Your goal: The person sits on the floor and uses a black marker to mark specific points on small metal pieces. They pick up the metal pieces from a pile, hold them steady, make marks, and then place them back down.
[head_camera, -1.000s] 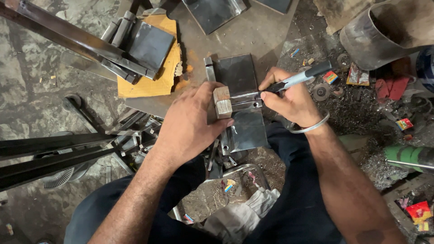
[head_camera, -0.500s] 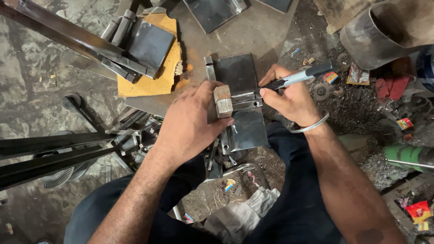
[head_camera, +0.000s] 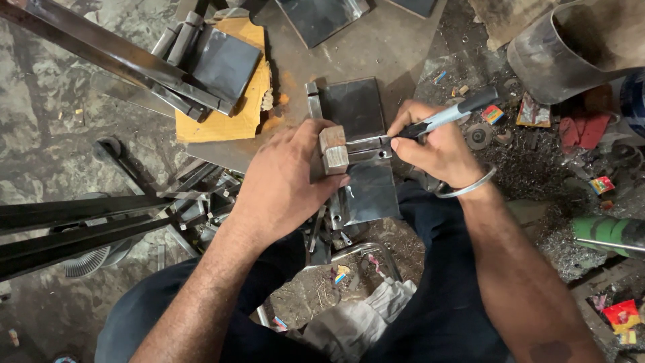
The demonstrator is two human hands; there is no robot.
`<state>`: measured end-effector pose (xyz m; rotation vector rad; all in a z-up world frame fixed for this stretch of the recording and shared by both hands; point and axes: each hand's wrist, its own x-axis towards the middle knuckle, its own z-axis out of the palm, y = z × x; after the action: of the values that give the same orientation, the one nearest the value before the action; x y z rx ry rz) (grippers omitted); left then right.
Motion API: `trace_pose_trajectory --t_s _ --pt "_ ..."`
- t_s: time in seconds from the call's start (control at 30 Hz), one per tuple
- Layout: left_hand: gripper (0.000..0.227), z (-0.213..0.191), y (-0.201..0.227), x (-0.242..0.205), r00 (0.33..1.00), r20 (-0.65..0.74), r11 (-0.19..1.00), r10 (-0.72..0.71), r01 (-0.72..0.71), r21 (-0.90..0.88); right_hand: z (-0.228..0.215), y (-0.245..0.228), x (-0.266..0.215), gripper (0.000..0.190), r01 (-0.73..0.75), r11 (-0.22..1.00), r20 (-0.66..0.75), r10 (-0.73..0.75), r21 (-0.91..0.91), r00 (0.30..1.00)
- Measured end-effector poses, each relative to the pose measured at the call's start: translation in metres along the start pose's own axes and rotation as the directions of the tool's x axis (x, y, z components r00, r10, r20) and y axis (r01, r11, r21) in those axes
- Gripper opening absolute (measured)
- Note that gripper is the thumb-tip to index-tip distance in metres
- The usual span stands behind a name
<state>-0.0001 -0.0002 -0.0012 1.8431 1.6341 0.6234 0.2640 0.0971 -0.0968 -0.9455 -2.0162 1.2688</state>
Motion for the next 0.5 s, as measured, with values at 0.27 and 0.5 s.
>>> trace_pose_trajectory --t_s 0.27,0.5 --pt "0.064 0.002 -0.003 -0.001 0.999 -0.021 1.000 0.027 -0.027 0.004 -0.005 0.036 -0.001 0.016 0.082 0.824 -0.169 0.017 0.561 0.985" --pt "0.073 0.005 -0.004 -0.006 0.993 -0.069 0.982 0.094 -0.081 0.169 -0.002 0.046 0.001 0.027 0.115 0.755 -0.384 0.190 0.646 0.904"
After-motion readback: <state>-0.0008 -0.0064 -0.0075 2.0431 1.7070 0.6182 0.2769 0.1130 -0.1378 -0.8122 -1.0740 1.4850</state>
